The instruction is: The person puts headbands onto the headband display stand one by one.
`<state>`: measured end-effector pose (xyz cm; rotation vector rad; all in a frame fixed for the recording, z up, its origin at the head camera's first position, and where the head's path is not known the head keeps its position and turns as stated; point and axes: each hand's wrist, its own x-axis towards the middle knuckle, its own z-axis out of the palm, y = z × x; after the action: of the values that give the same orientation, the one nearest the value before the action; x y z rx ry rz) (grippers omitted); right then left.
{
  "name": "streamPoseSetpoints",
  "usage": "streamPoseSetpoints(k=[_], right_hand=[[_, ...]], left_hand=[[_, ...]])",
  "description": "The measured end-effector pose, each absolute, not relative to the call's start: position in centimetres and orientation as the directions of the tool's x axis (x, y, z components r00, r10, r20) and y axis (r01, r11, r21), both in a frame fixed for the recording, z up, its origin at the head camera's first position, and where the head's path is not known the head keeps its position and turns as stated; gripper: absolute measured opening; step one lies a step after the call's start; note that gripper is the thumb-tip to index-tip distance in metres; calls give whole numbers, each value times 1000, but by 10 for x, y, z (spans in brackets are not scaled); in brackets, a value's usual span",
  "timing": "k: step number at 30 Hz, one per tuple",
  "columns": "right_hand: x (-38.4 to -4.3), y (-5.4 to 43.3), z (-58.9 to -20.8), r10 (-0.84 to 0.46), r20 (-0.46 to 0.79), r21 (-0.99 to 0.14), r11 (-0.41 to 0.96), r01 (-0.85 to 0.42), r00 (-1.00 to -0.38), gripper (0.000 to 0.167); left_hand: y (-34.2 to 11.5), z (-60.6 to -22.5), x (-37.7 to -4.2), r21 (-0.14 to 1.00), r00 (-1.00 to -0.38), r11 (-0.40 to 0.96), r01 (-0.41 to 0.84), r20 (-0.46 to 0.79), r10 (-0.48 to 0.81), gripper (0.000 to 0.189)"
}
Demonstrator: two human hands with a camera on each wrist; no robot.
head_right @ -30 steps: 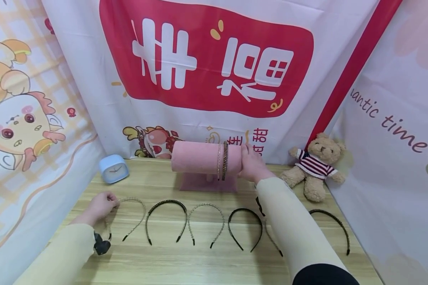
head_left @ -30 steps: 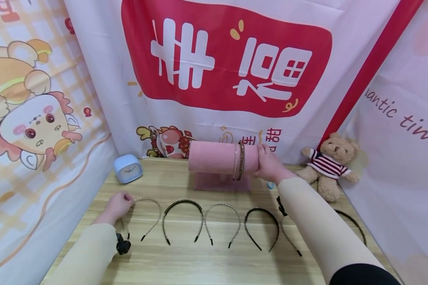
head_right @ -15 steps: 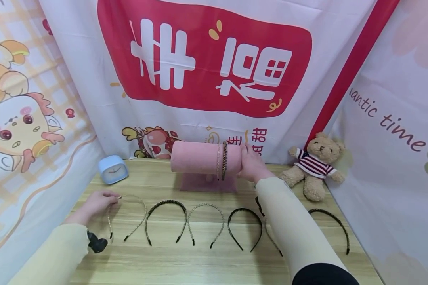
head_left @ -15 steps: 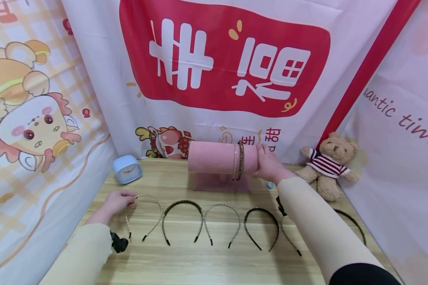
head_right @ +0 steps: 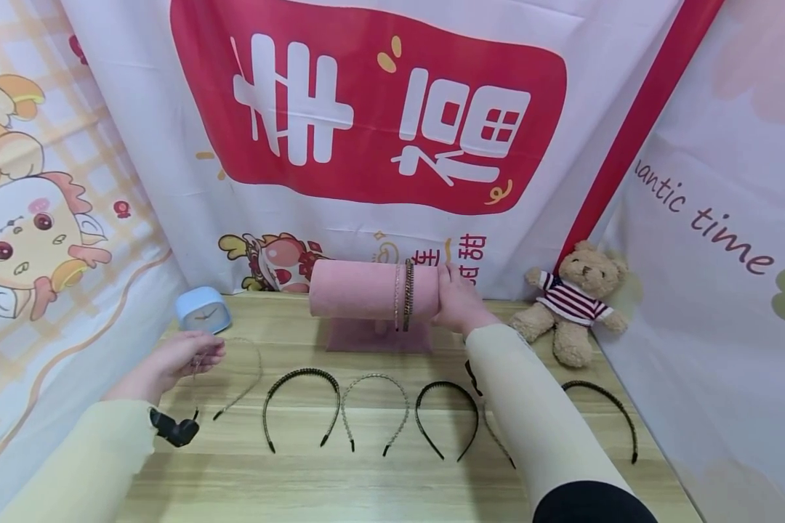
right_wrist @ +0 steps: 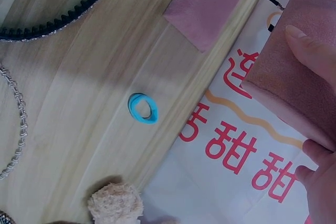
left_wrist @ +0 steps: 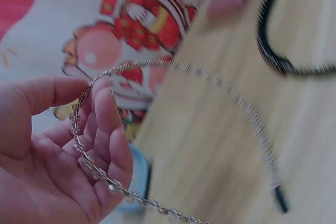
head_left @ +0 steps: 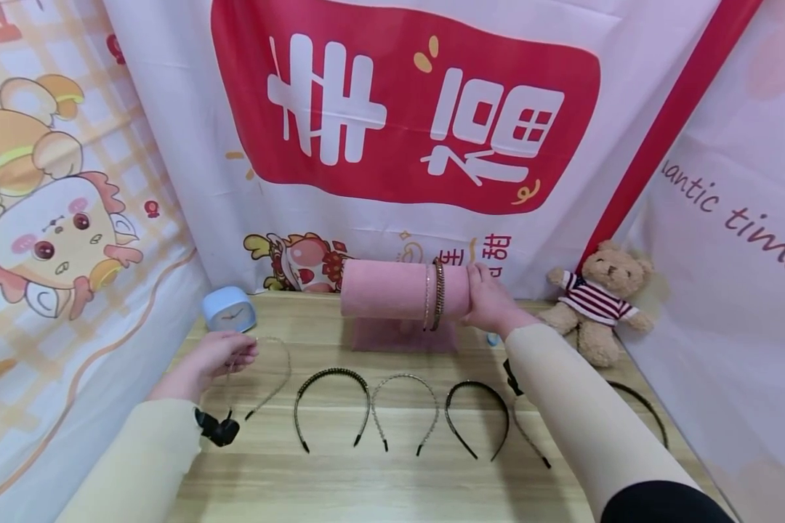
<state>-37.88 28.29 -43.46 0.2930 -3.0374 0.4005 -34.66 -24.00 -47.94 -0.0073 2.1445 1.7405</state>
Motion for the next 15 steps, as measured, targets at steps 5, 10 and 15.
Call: streamPoseSetpoints(k=[5, 10, 15], right_hand=[[-378, 282, -433, -176, 94, -247, 949, -195, -980, 127], [-377, 282, -433, -172, 89, -246, 951, -189, -981, 127], [-377, 282, -432, -173, 84, -253, 949, -189, -981, 129]], left_hand=[[-228, -463, -349, 955, -927, 185, -231, -273, 256, 18], [-217, -457, -349, 963, -920, 84, -256, -269, 283, 19], [-209, -455, -350, 963, -916, 24, -270, -264, 300, 39]])
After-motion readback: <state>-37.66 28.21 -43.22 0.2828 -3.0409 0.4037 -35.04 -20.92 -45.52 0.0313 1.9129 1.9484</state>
